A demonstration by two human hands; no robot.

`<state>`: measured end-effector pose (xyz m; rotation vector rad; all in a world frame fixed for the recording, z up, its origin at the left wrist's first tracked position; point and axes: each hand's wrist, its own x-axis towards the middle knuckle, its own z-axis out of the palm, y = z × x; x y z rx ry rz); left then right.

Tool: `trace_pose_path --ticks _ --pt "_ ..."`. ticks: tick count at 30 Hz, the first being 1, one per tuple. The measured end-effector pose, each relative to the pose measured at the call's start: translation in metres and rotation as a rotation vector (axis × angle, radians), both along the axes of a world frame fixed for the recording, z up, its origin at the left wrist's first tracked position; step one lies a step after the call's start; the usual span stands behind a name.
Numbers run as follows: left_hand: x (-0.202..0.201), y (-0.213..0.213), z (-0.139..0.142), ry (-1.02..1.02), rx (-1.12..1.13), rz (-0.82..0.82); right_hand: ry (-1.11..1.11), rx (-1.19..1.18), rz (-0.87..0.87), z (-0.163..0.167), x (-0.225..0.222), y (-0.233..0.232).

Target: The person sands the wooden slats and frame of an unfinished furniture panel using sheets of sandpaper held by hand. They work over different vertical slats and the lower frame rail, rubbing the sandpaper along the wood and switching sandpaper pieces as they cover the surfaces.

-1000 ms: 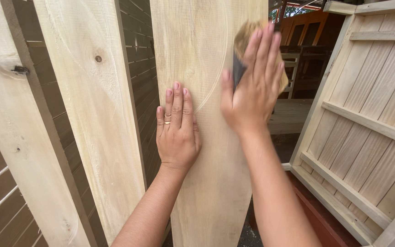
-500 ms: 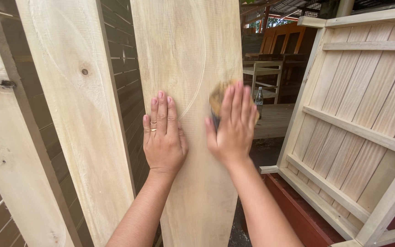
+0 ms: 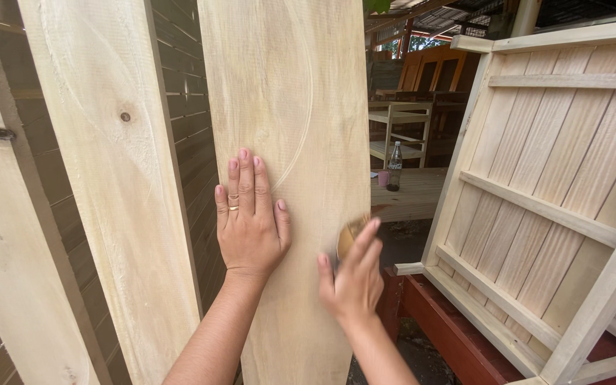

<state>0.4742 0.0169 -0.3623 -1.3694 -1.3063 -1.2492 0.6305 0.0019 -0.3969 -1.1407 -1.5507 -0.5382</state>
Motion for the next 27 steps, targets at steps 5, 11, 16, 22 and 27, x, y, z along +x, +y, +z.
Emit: trace_pose_path --ticks 5,11,16,22,27 --pt "-0.002 0.000 0.001 -0.012 -0.001 -0.034 -0.057 0.285 0.066 0.226 -0.025 0.025" --pt "-0.004 0.006 -0.003 -0.005 -0.002 -0.018 0.118 0.252 0.240 0.190 -0.022 0.021" --pt "-0.003 0.005 -0.007 0.013 0.019 -0.032 0.312 0.048 0.256 0.022 0.003 0.024" --pt "-0.003 0.002 -0.004 0.006 0.033 -0.039 0.435 -0.086 0.287 -0.135 0.007 0.020" --pt "0.000 0.000 0.001 -0.019 0.022 -0.053 0.084 0.145 0.088 -0.095 0.000 0.009"
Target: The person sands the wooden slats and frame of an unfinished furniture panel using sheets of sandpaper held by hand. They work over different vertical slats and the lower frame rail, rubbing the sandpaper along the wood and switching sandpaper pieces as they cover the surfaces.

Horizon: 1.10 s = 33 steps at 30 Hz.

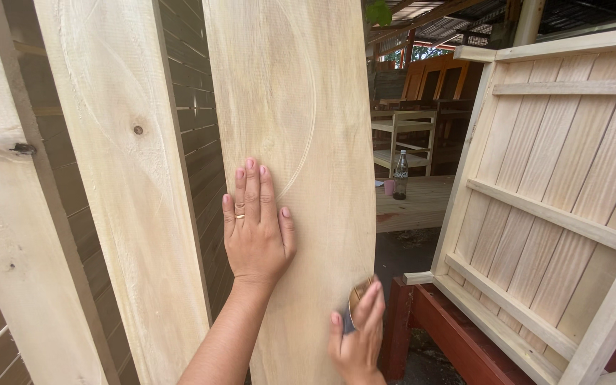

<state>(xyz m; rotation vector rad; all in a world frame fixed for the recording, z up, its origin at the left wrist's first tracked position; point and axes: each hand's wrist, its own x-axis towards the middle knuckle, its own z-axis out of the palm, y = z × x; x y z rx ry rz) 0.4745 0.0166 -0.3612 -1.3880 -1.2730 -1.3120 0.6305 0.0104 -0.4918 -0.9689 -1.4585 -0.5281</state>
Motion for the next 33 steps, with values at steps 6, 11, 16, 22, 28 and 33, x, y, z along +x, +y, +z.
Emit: trace_pose_path --ticks 6,11,16,22,28,33 --pt "0.000 -0.004 0.004 0.002 -0.007 -0.003 -0.258 0.013 -0.231 0.259 -0.017 0.020" --pt "-0.003 -0.001 0.001 0.021 -0.027 0.032 -0.292 0.144 -0.246 0.284 -0.025 0.021" --pt "-0.004 0.003 -0.003 0.006 0.016 -0.007 -0.350 0.055 -0.063 0.037 -0.006 0.012" --pt "-0.007 0.000 -0.007 -0.038 0.078 -0.152 -0.542 0.152 -0.047 -0.018 0.015 0.013" --pt "-0.008 -0.001 -0.007 -0.038 0.078 -0.138 -0.359 0.208 -0.125 0.265 -0.007 0.048" --pt "-0.011 -0.002 -0.007 -0.047 0.091 -0.228 -0.309 0.152 -0.144 0.204 -0.014 0.024"
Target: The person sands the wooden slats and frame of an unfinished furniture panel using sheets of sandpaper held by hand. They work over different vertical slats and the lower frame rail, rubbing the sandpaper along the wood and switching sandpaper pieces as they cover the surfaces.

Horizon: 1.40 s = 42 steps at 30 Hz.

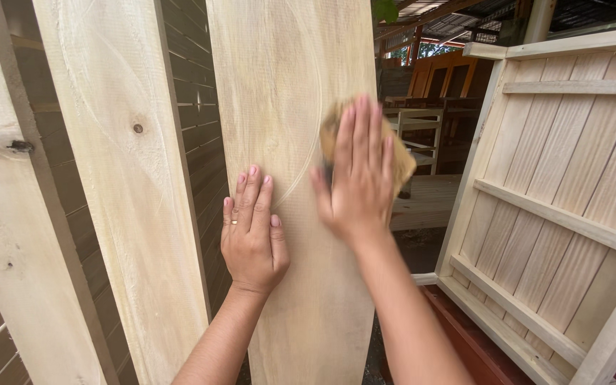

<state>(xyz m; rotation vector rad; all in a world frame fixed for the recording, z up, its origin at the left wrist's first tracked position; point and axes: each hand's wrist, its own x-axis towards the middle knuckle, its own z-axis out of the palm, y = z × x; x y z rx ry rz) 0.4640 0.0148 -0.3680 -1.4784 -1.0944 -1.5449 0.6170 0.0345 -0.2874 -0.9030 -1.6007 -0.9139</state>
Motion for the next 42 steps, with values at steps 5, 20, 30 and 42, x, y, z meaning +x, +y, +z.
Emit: trace_pose_path --ticks 5,20,30,42 --pt "-0.001 -0.001 -0.001 -0.007 0.042 -0.081 -0.370 0.274 -0.388 -0.243 0.017 -0.014" --pt "-0.001 -0.002 0.001 -0.020 0.058 -0.131 -0.025 -0.049 -0.052 0.063 -0.011 0.003" --pt "0.006 -0.008 0.007 -0.018 0.061 -0.102 -0.382 0.494 -0.428 -0.266 0.022 -0.011" --pt "0.007 0.000 0.013 -0.022 0.358 -0.412 -0.156 0.003 -0.054 0.110 -0.055 0.000"
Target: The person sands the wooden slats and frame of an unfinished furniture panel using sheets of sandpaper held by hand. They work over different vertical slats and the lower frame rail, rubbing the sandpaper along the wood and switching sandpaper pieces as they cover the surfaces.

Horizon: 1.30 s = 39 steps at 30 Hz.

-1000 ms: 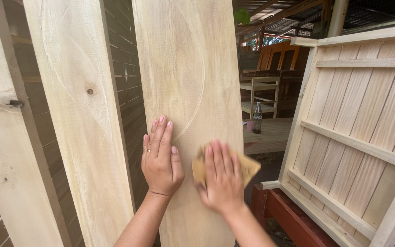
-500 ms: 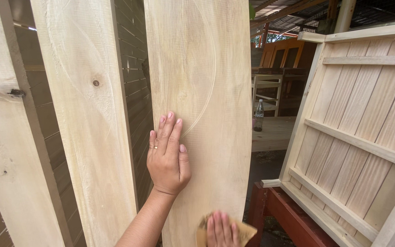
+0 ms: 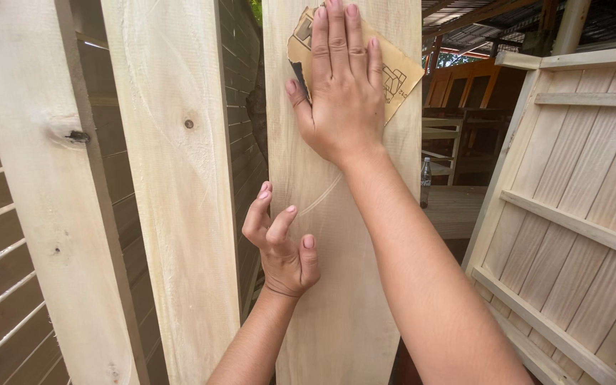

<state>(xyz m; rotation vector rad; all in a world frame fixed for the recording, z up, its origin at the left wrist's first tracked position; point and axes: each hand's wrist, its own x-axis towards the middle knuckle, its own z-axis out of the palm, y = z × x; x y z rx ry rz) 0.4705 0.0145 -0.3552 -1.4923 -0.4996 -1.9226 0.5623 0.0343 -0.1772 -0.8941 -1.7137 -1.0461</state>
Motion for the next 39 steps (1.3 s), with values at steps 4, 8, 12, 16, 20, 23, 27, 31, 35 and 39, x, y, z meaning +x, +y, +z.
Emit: trace_pose_path --ticks 4,8,12,16,20,23,27,31,35,39 --pt "-0.009 -0.013 -0.024 -0.075 -0.040 -0.080 -0.149 0.029 0.127 -0.066 -0.010 -0.004" --pt "-0.024 -0.040 -0.069 -0.097 -0.161 -0.067 -0.304 -0.005 0.212 -0.192 0.002 -0.012" --pt "-0.032 -0.055 -0.095 -0.157 -0.320 -0.103 -0.477 -0.150 0.297 -0.315 0.030 -0.023" --pt "-0.040 -0.063 -0.086 -0.221 -0.499 -0.414 -0.245 -0.595 0.629 -0.348 0.051 -0.034" --pt "-0.050 -0.082 -0.062 -0.180 -0.697 -0.735 0.672 -1.450 1.246 -0.292 0.076 -0.041" --pt "-0.047 -0.099 -0.043 0.029 -0.964 -0.842 0.706 -1.260 1.364 -0.243 0.080 -0.048" --pt "-0.037 -0.114 -0.012 -0.170 -1.151 -0.553 0.545 -0.902 1.299 -0.198 0.076 -0.044" --pt "-0.033 -0.112 0.025 -0.100 -0.349 0.107 0.790 -0.280 0.628 -0.182 0.092 -0.015" --pt "-0.009 -0.076 0.039 0.056 -0.379 0.396 0.934 -0.580 0.476 -0.199 0.086 0.020" --pt "0.021 -0.049 -0.021 0.100 -0.620 0.513 0.770 -0.088 0.207 -0.226 0.063 0.030"
